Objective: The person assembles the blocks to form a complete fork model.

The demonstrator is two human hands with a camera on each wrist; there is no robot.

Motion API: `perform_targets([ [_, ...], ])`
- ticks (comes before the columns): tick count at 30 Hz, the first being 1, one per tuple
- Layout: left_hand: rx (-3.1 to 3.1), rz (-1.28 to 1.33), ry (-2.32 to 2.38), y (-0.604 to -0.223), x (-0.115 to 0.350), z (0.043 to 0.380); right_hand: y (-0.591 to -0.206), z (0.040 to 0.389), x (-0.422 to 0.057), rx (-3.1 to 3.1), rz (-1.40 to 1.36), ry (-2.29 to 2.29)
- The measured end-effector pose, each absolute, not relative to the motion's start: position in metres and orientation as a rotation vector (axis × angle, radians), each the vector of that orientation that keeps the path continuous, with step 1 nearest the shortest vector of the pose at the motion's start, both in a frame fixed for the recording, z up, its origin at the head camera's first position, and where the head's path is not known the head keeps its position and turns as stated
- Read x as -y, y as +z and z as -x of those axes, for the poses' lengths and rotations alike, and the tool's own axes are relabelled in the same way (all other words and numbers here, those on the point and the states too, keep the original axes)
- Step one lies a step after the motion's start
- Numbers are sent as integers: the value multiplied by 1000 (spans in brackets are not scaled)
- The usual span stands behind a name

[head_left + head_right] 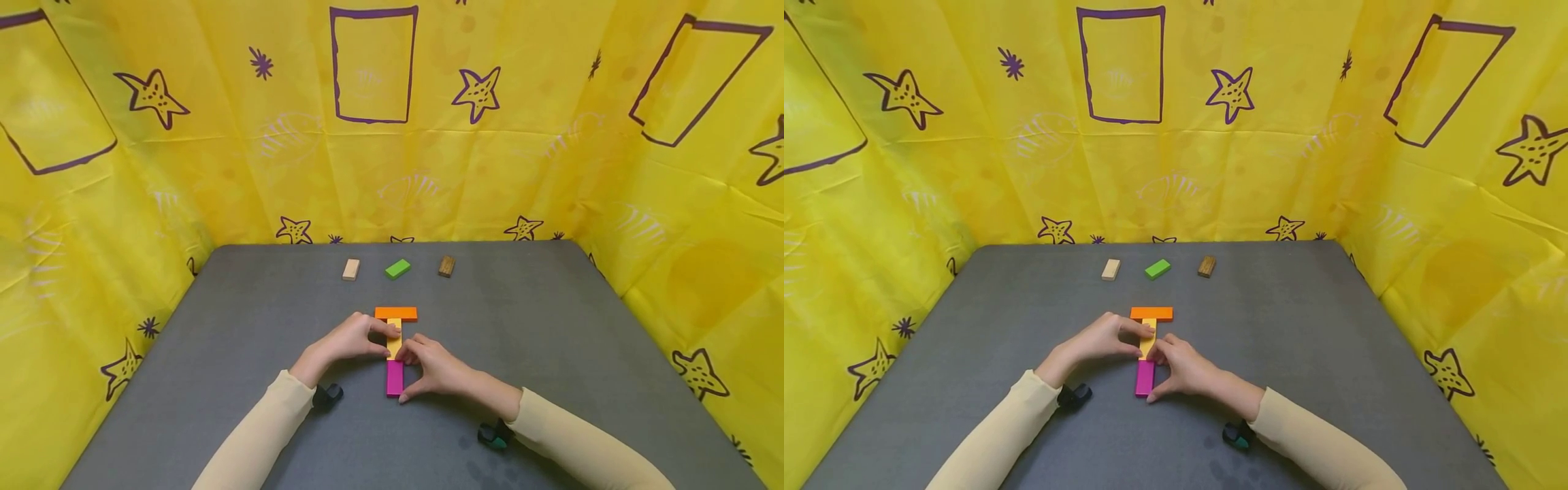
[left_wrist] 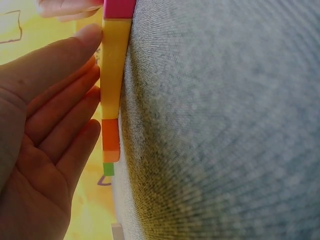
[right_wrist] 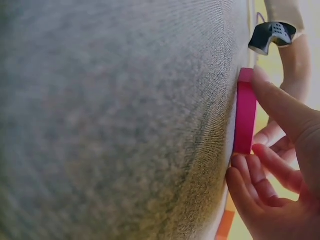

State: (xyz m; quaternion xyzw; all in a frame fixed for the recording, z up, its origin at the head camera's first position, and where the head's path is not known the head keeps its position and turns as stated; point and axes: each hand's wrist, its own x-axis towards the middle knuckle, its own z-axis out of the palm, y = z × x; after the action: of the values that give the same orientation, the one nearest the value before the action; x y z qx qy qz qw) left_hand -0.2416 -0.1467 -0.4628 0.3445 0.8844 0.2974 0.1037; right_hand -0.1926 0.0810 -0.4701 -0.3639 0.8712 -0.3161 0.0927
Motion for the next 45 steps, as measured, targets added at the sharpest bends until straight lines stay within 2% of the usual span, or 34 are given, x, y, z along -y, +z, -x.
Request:
perform_targets([
  [45,-2604,-997,880,-466,146,243,-467,192,-84,-2547,1005,-992],
])
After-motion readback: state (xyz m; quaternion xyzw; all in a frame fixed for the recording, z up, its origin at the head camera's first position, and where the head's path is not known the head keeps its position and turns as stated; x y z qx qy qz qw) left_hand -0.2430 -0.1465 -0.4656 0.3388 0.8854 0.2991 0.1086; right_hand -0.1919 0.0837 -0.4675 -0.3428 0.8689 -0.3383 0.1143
